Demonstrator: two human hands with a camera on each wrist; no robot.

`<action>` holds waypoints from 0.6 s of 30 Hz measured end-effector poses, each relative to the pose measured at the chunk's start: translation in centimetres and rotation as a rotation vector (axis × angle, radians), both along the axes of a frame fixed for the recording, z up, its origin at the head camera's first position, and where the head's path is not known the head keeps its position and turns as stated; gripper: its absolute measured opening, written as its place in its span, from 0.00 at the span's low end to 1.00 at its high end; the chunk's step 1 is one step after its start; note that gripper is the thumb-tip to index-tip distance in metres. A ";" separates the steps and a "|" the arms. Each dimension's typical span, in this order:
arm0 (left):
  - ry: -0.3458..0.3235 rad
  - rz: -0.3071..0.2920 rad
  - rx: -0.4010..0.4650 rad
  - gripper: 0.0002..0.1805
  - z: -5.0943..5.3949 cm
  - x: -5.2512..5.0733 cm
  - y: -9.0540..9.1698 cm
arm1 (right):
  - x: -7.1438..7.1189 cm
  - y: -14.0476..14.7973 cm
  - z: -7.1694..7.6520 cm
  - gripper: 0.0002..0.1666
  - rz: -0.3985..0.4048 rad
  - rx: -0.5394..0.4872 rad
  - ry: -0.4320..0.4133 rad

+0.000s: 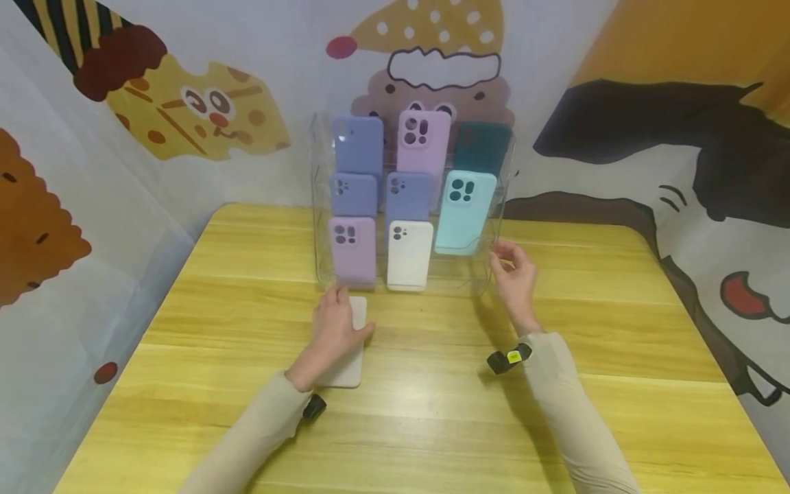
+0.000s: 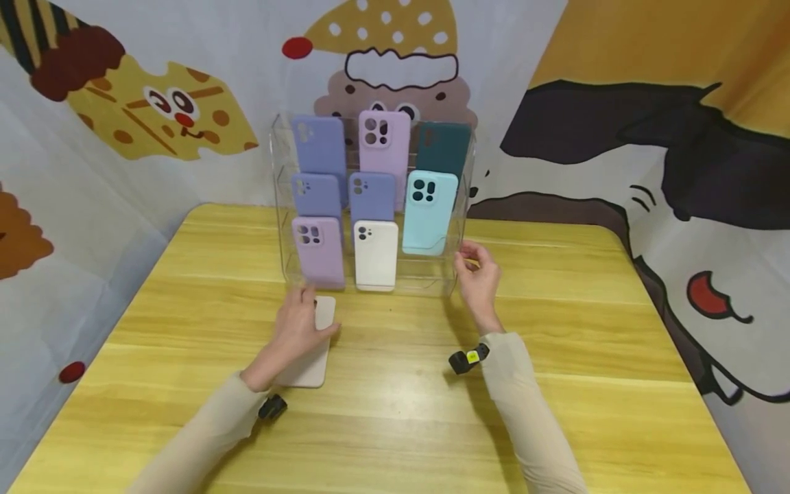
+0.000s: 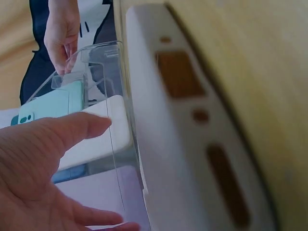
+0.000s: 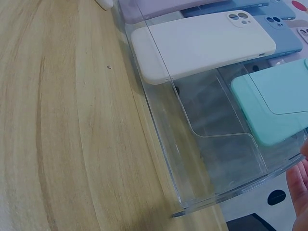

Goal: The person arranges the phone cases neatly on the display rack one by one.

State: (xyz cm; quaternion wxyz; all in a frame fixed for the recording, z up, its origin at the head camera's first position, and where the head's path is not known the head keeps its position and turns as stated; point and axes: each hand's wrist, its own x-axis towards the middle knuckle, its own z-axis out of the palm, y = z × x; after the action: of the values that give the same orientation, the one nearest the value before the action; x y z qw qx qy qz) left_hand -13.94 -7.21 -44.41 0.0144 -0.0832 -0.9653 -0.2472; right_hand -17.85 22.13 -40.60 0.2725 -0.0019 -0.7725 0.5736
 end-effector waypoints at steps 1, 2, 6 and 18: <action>-0.022 -0.001 -0.016 0.49 0.0 0.0 -0.1 | 0.0 0.0 0.0 0.13 -0.003 0.000 -0.001; -0.042 -0.002 -0.033 0.49 0.1 0.0 -0.3 | 0.0 0.0 0.1 0.13 -0.006 0.003 -0.003; -0.106 -0.004 -0.060 0.49 0.3 -0.1 -1.0 | 0.0 -0.1 0.2 0.13 -0.015 0.011 -0.004; -0.257 0.032 -0.042 0.52 0.0 -0.7 -1.8 | 0.1 0.0 0.1 0.13 -0.008 0.025 -0.003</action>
State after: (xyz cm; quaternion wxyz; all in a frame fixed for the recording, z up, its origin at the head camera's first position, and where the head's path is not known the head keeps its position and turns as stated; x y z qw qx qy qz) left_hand -14.68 -9.01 -44.40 -0.1073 -0.0359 -0.9653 -0.2354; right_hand -17.72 22.10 -40.48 0.2736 -0.0024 -0.7801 0.5627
